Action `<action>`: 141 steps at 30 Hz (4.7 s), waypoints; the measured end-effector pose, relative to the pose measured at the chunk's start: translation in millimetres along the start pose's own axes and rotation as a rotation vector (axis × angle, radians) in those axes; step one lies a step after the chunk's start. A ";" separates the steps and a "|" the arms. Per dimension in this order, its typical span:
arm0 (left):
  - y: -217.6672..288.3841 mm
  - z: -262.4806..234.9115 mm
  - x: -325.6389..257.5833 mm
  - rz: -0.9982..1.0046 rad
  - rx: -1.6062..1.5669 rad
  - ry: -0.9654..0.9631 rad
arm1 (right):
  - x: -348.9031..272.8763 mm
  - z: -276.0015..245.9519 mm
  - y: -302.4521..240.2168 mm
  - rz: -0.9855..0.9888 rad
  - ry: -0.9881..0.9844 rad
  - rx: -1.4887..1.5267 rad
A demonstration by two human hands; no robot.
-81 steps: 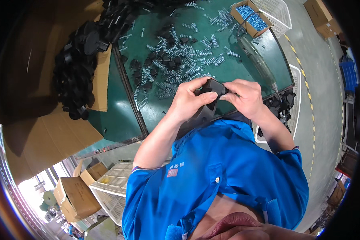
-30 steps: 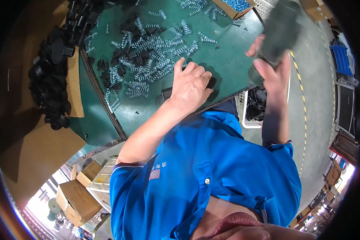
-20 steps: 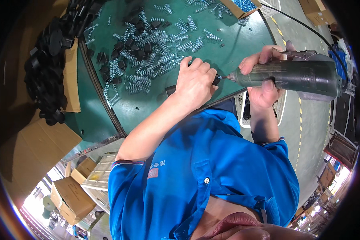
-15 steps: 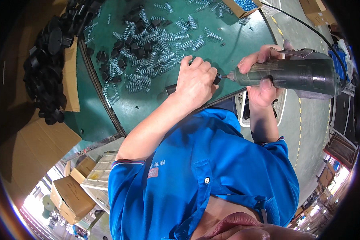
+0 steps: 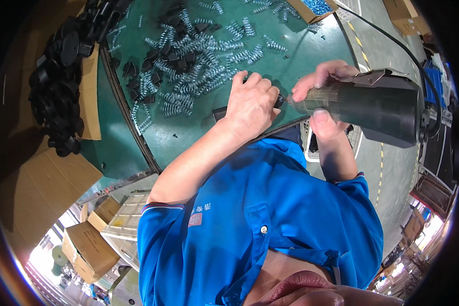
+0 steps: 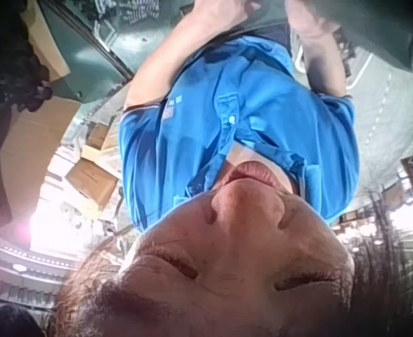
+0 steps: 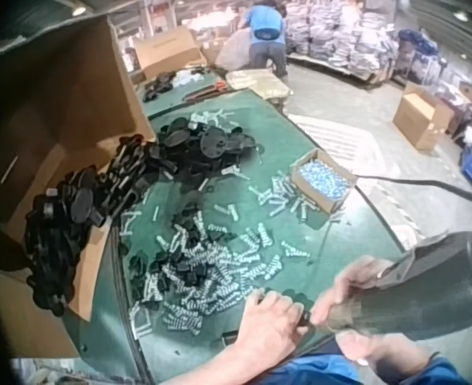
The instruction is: The person assembles small black plastic components with metal springs on a green workbench. They repeatedly pick up parts, insert springs, and use a power drill to fasten screws, then place the finished assemblies into a white basket.
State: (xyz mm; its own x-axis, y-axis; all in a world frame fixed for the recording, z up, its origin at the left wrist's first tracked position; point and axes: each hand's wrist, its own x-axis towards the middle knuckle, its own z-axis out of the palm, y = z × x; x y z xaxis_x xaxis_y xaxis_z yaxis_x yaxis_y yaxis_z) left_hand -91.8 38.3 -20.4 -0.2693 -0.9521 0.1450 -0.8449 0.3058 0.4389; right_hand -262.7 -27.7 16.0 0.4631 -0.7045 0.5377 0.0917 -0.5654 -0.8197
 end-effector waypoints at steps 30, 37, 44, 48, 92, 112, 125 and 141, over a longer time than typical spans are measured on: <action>18.4 -21.9 -1.0 -0.465 -1.661 -0.181 | 15.0 -31.9 41.3 0.413 -0.217 -1.086; 31.8 -3.3 -4.4 -0.789 -2.336 -0.331 | -20.4 -52.1 12.2 0.208 -0.162 -0.147; 44.9 38.5 2.1 -0.767 -2.194 -0.381 | -56.0 -46.7 -11.5 0.618 -0.093 0.381; 78.8 34.4 12.8 -0.753 -1.932 -0.588 | -77.8 -108.2 -5.9 0.642 -0.253 0.340; 39.5 -14.6 40.0 0.540 -0.166 0.042 | 157.8 -94.9 151.9 0.374 -0.483 -1.413; 22.4 24.9 141.8 0.602 0.296 0.199 | 63.5 -122.2 71.4 0.552 0.219 0.269; 7.2 55.6 135.8 0.683 -0.221 0.129 | -152.6 -146.0 8.7 0.668 0.606 0.032; 2.5 66.7 132.4 0.682 -0.305 0.212 | -173.5 -79.1 23.8 0.800 0.707 -0.124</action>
State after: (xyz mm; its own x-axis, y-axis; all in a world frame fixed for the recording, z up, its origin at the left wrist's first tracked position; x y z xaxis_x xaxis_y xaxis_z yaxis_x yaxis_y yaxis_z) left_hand -160.4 -87.3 -59.2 -0.5637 -0.5413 0.6239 -0.3513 0.8407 0.4121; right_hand -410.6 47.2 -81.2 -0.2694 -0.9554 -0.1212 -0.1206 0.1583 -0.9800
